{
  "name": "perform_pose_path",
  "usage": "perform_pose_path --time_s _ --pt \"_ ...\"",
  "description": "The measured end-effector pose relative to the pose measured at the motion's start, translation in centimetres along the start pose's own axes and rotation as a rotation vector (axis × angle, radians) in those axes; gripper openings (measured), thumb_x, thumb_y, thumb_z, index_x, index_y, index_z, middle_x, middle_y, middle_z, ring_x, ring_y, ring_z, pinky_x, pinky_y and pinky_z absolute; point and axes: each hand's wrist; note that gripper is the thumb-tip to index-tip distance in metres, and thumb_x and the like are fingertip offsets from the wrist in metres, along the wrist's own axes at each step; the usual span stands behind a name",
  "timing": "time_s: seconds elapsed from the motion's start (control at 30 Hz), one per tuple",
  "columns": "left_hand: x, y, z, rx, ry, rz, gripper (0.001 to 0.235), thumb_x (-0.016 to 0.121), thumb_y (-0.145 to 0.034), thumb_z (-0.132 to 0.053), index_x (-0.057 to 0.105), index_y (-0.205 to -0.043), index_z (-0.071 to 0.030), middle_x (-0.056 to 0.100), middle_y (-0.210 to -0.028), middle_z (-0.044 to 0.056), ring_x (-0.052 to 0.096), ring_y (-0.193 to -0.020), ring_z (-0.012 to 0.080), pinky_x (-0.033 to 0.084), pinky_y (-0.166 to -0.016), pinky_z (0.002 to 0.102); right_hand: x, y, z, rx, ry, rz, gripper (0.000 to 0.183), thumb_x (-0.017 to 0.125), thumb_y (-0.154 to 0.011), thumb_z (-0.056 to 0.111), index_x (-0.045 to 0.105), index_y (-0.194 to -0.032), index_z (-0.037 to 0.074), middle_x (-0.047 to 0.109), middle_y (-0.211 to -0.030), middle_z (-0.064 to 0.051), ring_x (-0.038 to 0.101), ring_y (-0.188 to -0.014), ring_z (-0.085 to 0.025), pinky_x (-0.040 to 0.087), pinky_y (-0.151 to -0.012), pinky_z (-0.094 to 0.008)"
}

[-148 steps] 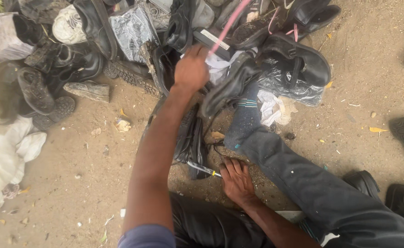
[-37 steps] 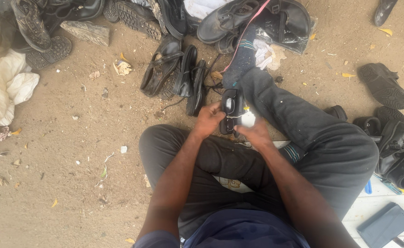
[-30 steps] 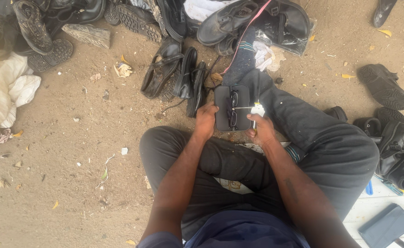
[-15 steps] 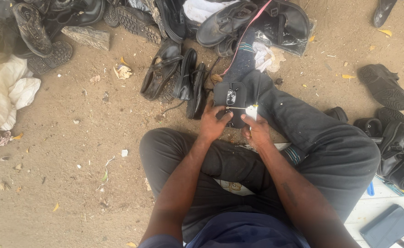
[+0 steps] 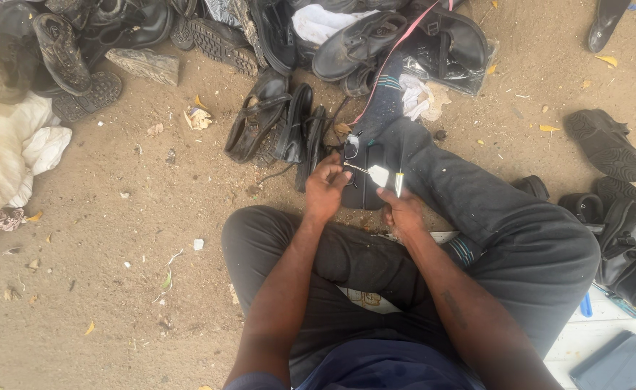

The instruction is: The person sits on the ground and uses a knife to scrape and clean the soles and edges of several black shoes. They handle multiple shoes one at a time, turning them over to work on different sides. At the end, the person picks up a pair of glasses and wipes them with a cloth.

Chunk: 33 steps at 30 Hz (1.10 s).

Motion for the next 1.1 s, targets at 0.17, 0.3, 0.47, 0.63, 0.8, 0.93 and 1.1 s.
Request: perform_pose_path --time_s 0.17,0.3,0.47,0.63,0.8,0.93,1.1 --pt "-0.4 0.2 -1.7 -0.099 0.146 0.006 0.013 0.074 -0.090 -0.004 0.070 -0.099 0.005 0.073 -0.080 0.005 0.064 -0.068 0.0071 0.049 -0.058 0.023 0.1 -0.1 -0.7 0.066 0.171 -0.006 0.043 0.075 -0.088 0.017 0.066 -0.127 0.001 0.061 -0.067 -0.003 0.044 -0.042 -0.008 0.033 -0.037 -0.025" --pt "-0.3 0.2 -1.4 -0.081 0.152 -0.009 0.012 0.076 -0.089 -0.004 0.071 -0.096 0.005 0.074 -0.081 0.006 0.065 -0.069 0.0073 0.051 -0.059 0.023 -0.4 -1.1 -2.1 0.033 0.126 0.036 0.033 0.075 -0.091 0.016 0.066 -0.115 -0.005 0.062 -0.069 -0.002 0.042 -0.043 -0.008 0.032 -0.038 -0.026" --pt "0.2 0.7 -1.8 0.111 -0.084 -0.096 0.016 0.082 -0.082 -0.003 0.069 -0.091 0.003 0.072 -0.087 0.008 0.065 -0.073 0.0106 0.053 -0.063 0.026 -1.0 -2.6 -4.7 -0.448 0.226 -0.137 0.019 0.079 -0.090 0.008 0.069 -0.105 0.005 0.067 -0.084 0.004 0.057 -0.071 0.000 0.046 -0.065 -0.018" --pt "0.6 1.9 -3.8 0.308 -0.284 -0.017 0.020 0.083 -0.077 -0.001 0.066 -0.086 0.000 0.068 -0.097 0.012 0.069 -0.084 0.0235 0.055 -0.067 0.034 -1.0 -1.2 -2.7 -0.619 0.302 -0.186 0.024 0.082 -0.096 0.006 0.059 -0.090 0.005 0.051 -0.077 -0.003 0.041 -0.064 -0.004 0.034 -0.057 -0.025" --pt "1.4 3.6 -5.2 0.500 -0.429 0.010 0.025 0.085 -0.075 -0.004 0.061 -0.080 -0.004 0.064 -0.097 0.012 0.063 -0.094 0.0322 0.052 -0.080 0.043 -0.4 0.5 0.5 -0.437 -0.026 0.033 0.022 0.074 -0.089 0.001 0.054 -0.085 0.008 0.075 -0.093 0.000 0.049 -0.055 -0.004 0.038 -0.046 -0.023" --pt "3.0 5.6 -5.1 0.577 -0.534 0.055 0.021 0.082 -0.077 -0.002 0.062 -0.080 -0.006 0.064 -0.100 0.012 0.061 -0.096 0.0331 0.049 -0.085 0.045 -0.6 0.3 -0.5 -0.305 -0.160 0.229 0.023 0.077 -0.094 -0.001 0.055 -0.091 0.008 0.058 -0.072 -0.006 0.046 -0.046 -0.008 0.034 -0.036 -0.023" --pt "4.4 7.8 -5.0 0.666 -0.557 0.051 0.017 0.080 -0.080 -0.005 0.068 -0.092 -0.004 0.068 -0.107 0.013 0.062 -0.098 0.0325 0.048 -0.088 0.045 -0.8 -0.6 -0.6 -0.452 -0.159 0.179 0.019 0.071 -0.091 -0.006 0.057 -0.092 0.007 0.066 -0.082 -0.004 0.060 -0.064 -0.007 0.046 -0.052 -0.022"
Point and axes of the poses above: each hand's wrist, its own y-axis away from the middle knuckle, its own x-axis out of the palm, z = x × y
